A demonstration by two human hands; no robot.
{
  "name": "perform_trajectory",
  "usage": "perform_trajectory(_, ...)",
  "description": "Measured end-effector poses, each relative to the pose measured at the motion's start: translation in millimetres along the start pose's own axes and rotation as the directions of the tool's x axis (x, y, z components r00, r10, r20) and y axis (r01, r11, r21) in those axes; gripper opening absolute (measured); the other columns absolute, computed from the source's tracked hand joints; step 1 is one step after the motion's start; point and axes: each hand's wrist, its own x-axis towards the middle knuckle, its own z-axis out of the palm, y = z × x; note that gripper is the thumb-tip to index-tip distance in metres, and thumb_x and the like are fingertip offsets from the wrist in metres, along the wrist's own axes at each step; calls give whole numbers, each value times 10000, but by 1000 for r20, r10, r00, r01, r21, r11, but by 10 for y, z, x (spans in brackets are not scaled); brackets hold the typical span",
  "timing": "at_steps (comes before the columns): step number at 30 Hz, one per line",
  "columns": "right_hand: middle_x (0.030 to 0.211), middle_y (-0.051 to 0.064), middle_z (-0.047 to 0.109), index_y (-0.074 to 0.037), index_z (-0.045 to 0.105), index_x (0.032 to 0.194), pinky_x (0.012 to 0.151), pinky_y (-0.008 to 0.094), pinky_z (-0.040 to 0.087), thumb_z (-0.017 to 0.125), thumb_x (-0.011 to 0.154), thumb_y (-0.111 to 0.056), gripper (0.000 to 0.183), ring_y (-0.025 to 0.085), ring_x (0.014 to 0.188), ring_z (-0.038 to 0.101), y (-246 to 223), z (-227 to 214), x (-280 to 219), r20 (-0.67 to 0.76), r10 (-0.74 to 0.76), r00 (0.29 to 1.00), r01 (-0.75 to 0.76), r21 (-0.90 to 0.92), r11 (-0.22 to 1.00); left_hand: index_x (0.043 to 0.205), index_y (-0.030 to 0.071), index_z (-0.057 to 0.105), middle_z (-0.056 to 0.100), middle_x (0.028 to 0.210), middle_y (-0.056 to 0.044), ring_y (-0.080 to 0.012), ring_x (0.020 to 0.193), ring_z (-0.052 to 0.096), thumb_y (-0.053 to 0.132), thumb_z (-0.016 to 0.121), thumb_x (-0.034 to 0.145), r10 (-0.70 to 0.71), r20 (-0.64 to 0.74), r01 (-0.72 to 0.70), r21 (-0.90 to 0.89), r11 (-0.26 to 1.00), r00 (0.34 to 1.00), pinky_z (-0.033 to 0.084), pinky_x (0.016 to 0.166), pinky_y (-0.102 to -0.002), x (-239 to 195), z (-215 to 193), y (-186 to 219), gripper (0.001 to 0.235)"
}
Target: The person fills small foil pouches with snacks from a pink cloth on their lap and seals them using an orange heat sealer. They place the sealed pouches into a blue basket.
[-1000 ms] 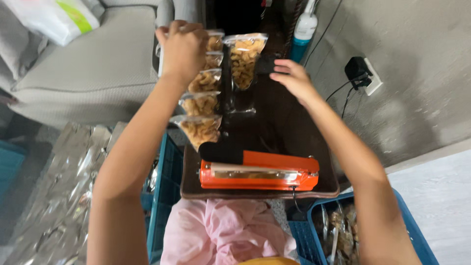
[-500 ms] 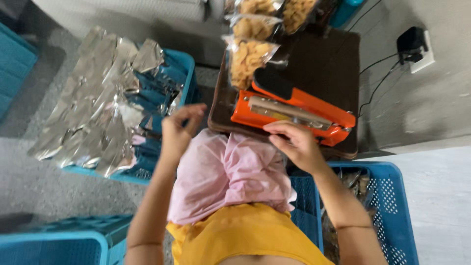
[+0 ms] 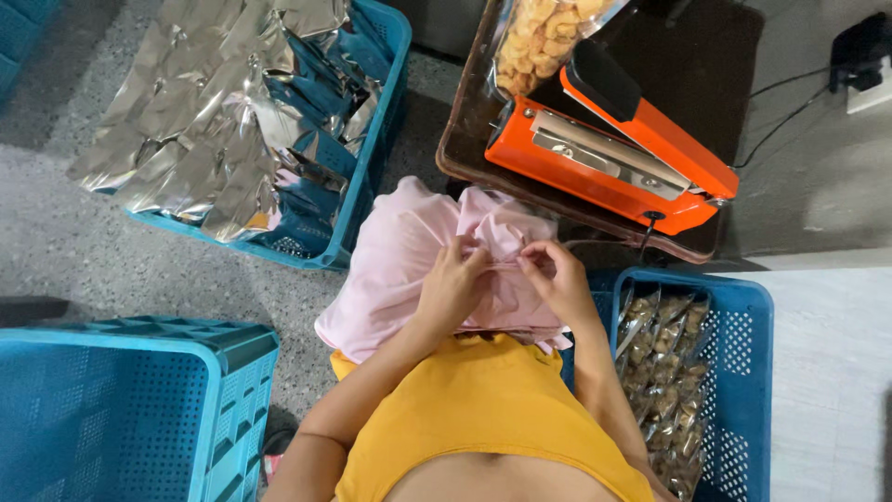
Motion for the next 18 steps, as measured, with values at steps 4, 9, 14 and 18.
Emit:
perform_trajectory(4, 932, 20, 666, -35, 595, 1135, 759, 252, 545, 808, 813, -217, 427, 95, 840, 641, -47, -19, -168, 90, 61, 994, -71, 108, 992, 1101, 78, 692, 662, 1116, -127, -337, 910, 668, 57, 743, 864, -100, -5, 96, -257, 962, 995, 532, 769, -404, 53, -100, -3, 243)
perform_trajectory(9, 934, 74, 741, 13, 729, 1096, 746, 288, 545, 798, 908, -213, 301, 141, 823, 668, 360, -12, -280, 221, 167, 961, -200, 135, 971, 1144, 93, 698, 684, 1061, -112, -266, 858, 671, 42, 694, 951, -212, -71, 175, -348, 921, 975, 544, 756, -354, 321, -95, -67, 200)
perform_trajectory(14, 1010, 85, 741, -28, 690, 1165, 702, 330, 584, 690, 995, -188, 234, 189, 829, 718, 517, 16, -154, 149, 109, 983, -182, 877, 444, 1285, 110, 623, 531, 1277, -177, -310, 1017, 574, 171, 724, 937, -172, -166, 125, -261, 957, 971, 516, 833, -403, 455, -229, 102, 368)
perform_trajectory(18, 1076, 80, 721, -53, 671, 1195, 819, 333, 578, 666, 1065, -201, 197, 191, 935, 710, 238, -34, 56, 77, 246, 966, -148, 947, 284, 1264, 95, 629, 482, 1371, -205, -395, 1203, 508, 241, 831, 802, 235, -70, -240, -67, 968, 969, 446, 994, -474, 385, -392, 129, 525)
